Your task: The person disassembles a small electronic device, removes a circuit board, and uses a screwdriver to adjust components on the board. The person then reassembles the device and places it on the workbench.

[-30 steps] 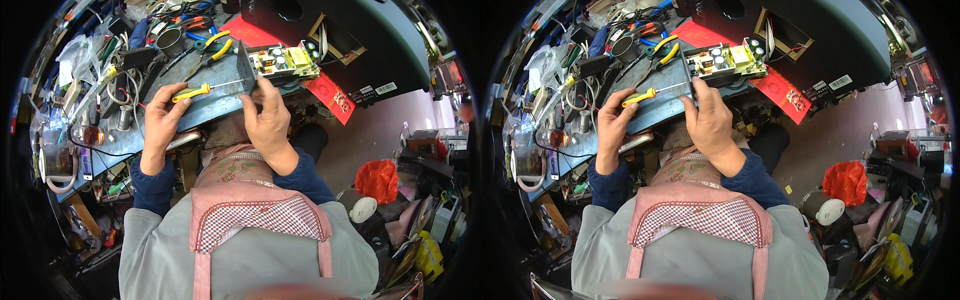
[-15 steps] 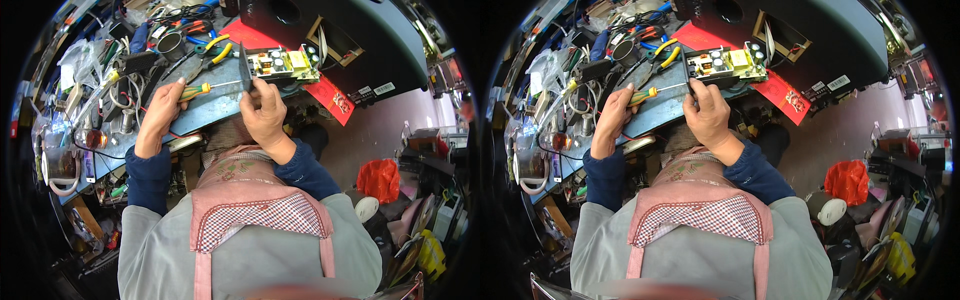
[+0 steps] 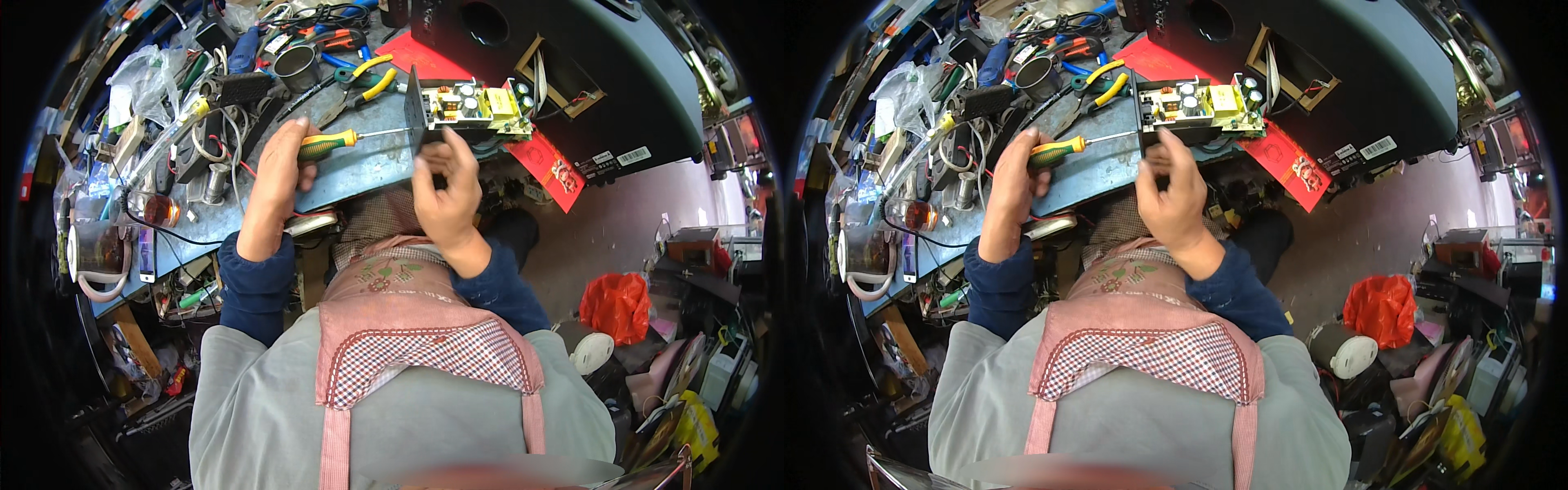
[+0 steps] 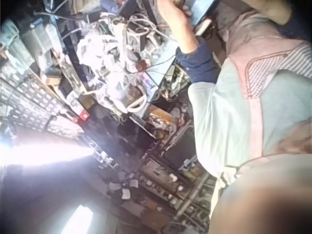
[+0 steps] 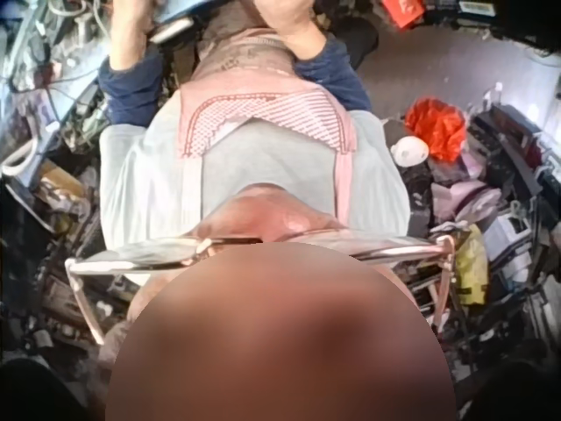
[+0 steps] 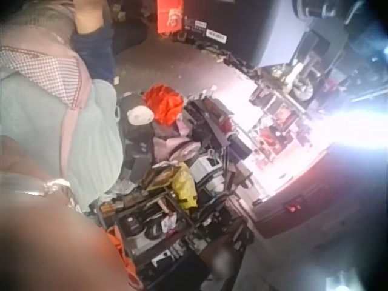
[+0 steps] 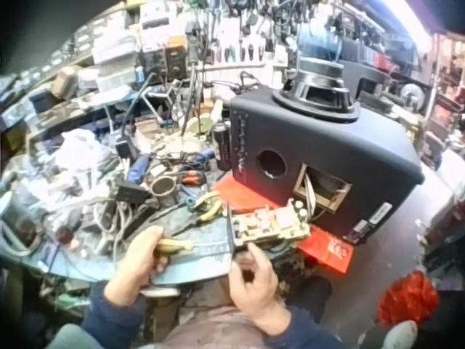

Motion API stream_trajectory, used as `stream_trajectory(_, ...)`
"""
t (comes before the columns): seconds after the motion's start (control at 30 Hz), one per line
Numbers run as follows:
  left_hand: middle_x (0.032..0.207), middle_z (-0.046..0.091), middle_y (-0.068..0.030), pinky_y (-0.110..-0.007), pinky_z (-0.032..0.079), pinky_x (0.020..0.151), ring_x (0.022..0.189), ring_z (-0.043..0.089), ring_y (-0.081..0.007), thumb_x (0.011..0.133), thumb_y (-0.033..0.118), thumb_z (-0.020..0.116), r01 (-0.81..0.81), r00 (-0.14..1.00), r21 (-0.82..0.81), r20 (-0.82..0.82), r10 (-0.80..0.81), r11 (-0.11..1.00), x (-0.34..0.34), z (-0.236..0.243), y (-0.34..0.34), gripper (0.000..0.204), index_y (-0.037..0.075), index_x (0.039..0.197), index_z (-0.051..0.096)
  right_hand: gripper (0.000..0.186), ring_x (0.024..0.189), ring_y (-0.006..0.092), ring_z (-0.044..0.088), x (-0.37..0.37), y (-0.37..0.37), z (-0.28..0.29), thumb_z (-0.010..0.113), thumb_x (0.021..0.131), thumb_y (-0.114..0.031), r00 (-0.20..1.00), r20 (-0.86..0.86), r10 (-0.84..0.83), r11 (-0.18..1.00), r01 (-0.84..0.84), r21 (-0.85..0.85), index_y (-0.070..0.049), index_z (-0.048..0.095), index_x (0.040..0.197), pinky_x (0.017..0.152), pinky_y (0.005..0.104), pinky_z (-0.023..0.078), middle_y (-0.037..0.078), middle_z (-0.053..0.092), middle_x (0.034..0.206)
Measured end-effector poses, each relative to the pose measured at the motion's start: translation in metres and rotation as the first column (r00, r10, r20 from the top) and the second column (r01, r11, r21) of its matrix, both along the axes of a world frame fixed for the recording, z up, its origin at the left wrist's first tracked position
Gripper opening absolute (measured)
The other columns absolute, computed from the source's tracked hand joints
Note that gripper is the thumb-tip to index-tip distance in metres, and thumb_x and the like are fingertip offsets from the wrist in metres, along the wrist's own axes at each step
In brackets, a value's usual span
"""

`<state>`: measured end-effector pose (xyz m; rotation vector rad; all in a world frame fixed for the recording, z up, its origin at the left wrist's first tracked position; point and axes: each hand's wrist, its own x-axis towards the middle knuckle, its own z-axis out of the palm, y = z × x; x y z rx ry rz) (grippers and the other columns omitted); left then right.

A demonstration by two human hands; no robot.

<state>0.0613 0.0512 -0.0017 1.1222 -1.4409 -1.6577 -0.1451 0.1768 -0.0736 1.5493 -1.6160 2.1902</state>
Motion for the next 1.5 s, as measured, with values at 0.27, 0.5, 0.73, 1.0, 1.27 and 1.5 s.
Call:
stream_trajectory(0.27,0.072,0.055,0.0025,-0.022,0.025,0.039,0.046,0.039,-0.0032,0.112,0.037,0.065,-0.125,0.992,-0.080,-0.014,0.125,0.989,-0.011,-0.001,0.001,0.030,0.008,0.116,0.059,0.031,0.099,0.0244,0.073,0.044,0.017,0.048,0.070,0.101,-0.004,0.638,0.633,0.439,0.696,-0.687,0.209,0.002,0.061,0.130,0.085,0.0350,0.061,0.014,0.068,0.120)
stream_trajectory(0.5,0.068,0.052,0.0038,-0.023,0.030,0.041,0.048,0.043,-0.0047,0.115,0.050,0.051,-0.137,0.970,-0.090,0.189,0.152,0.986,-0.011,0.003,0.006,0.042,0.012,0.104,0.063,0.031,0.097,0.0246,0.075,0.062,-0.038,0.044,0.062,0.107,-0.005,-0.155,0.925,0.346,0.689,-0.628,-0.362,-0.002,0.052,0.136,0.082,0.0354,0.063,0.015,0.068,0.118)
stream_trajectory(0.73,0.112,0.064,-0.0073,-0.027,0.052,0.075,0.092,0.063,-0.0134,0.107,0.012,0.059,-0.106,0.982,-0.338,-0.184,0.045,0.935,0.015,-0.022,0.028,0.023,0.003,0.129,0.058,0.023,0.075,0.0134,0.068,0.077,-0.046,0.042,0.070,0.109,-0.026,-0.019,0.969,0.245,0.780,-0.590,-0.209,-0.006,0.061,0.110,0.064,0.0314,0.061,0.005,0.070,0.094)
stream_trajectory(1.0,0.103,0.068,-0.0064,-0.023,0.044,0.055,0.069,0.059,-0.0087,0.116,0.036,0.054,-0.173,0.984,-0.281,-0.018,0.175,0.944,0.006,-0.007,0.033,0.036,0.003,0.126,0.064,0.028,0.083,0.0186,0.074,0.077,-0.042,0.042,0.070,0.104,-0.006,-0.115,0.940,0.322,0.770,-0.545,-0.331,-0.004,0.054,0.127,0.066,0.0315,0.063,0.009,0.070,0.105)
stream_trajectory(1.27,0.084,0.064,-0.0026,-0.020,0.035,0.041,0.051,0.049,-0.0038,0.117,0.033,0.054,-0.170,0.981,-0.351,0.030,0.192,0.921,0.002,-0.001,0.037,0.032,0.002,0.115,0.063,0.032,0.077,0.0191,0.073,0.069,-0.031,0.056,0.069,0.103,-0.005,-0.172,0.925,0.340,0.725,-0.578,-0.374,-0.004,0.050,0.129,0.064,0.0292,0.062,0.015,0.069,0.113)
stream_trajectory(1.5,0.103,0.067,-0.0073,-0.023,0.049,0.059,0.080,0.065,-0.0115,0.114,0.021,0.056,-0.186,0.982,-0.566,-0.123,0.140,0.803,0.007,-0.016,0.043,0.023,0.000,0.122,0.062,0.041,0.074,0.0159,0.070,0.077,-0.039,0.047,0.080,0.101,-0.022,-0.009,0.975,0.224,0.745,-0.643,-0.177,-0.009,0.052,0.128,0.055,0.0305,0.059,0.007,0.068,0.101)
